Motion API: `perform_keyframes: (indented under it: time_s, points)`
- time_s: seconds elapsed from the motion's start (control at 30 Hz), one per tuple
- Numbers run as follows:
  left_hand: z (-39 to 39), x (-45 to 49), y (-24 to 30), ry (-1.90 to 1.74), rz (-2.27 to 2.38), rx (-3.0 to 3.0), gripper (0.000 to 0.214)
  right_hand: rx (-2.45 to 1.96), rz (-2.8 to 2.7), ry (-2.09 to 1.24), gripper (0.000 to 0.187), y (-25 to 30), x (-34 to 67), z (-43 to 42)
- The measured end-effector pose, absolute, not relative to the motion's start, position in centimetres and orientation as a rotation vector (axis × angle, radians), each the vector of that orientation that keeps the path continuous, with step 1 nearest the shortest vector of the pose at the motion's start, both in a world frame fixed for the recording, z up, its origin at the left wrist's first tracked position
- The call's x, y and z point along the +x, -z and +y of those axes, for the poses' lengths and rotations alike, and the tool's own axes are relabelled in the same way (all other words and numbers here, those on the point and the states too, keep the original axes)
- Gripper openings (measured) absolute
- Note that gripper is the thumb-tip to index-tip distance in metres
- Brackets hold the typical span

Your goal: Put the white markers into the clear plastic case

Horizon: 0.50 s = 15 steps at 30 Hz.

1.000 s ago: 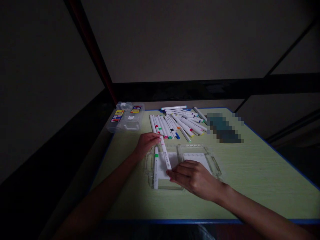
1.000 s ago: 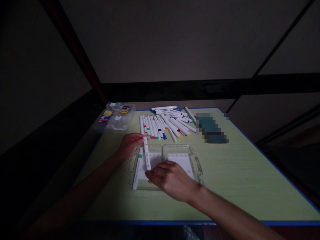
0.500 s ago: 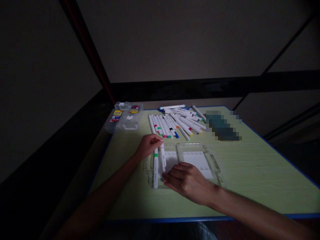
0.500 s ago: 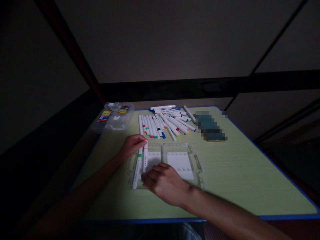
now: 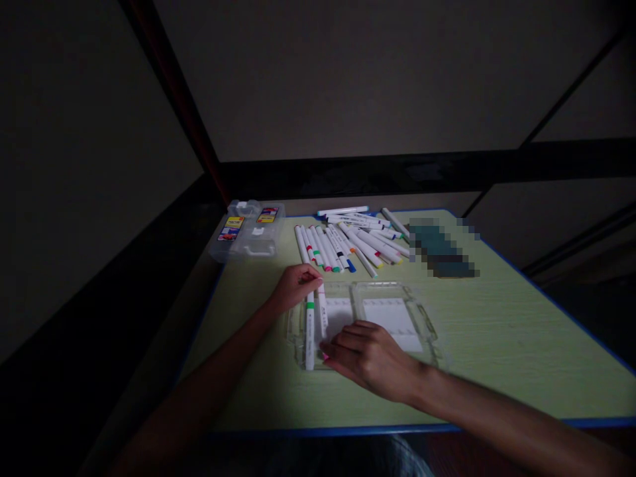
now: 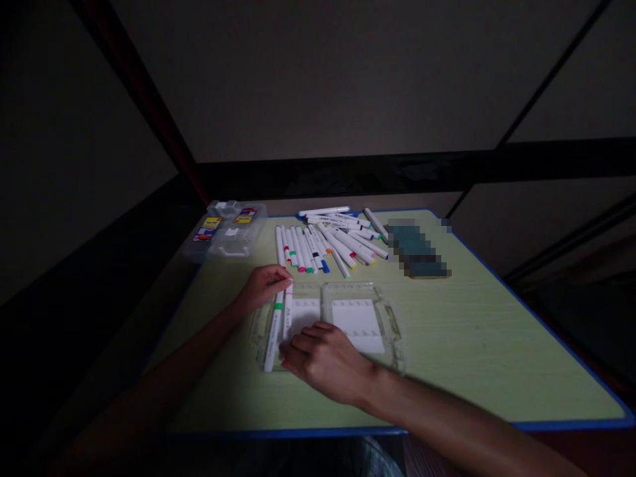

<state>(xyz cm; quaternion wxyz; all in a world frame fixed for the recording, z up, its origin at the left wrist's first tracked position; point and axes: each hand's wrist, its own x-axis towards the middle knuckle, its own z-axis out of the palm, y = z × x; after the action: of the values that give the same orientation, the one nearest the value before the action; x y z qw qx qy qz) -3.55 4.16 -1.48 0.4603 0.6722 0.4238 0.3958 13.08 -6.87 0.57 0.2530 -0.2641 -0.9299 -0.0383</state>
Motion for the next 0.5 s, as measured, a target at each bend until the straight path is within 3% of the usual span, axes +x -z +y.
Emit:
perform_keyframes:
  time_s: [0.5]
  points:
    - [4.24,-4.13,1.10,-0.924,0.965,1.795,0.010,-0.687,-2.592,0.079,0.016,0.34,13.21,-6.88]
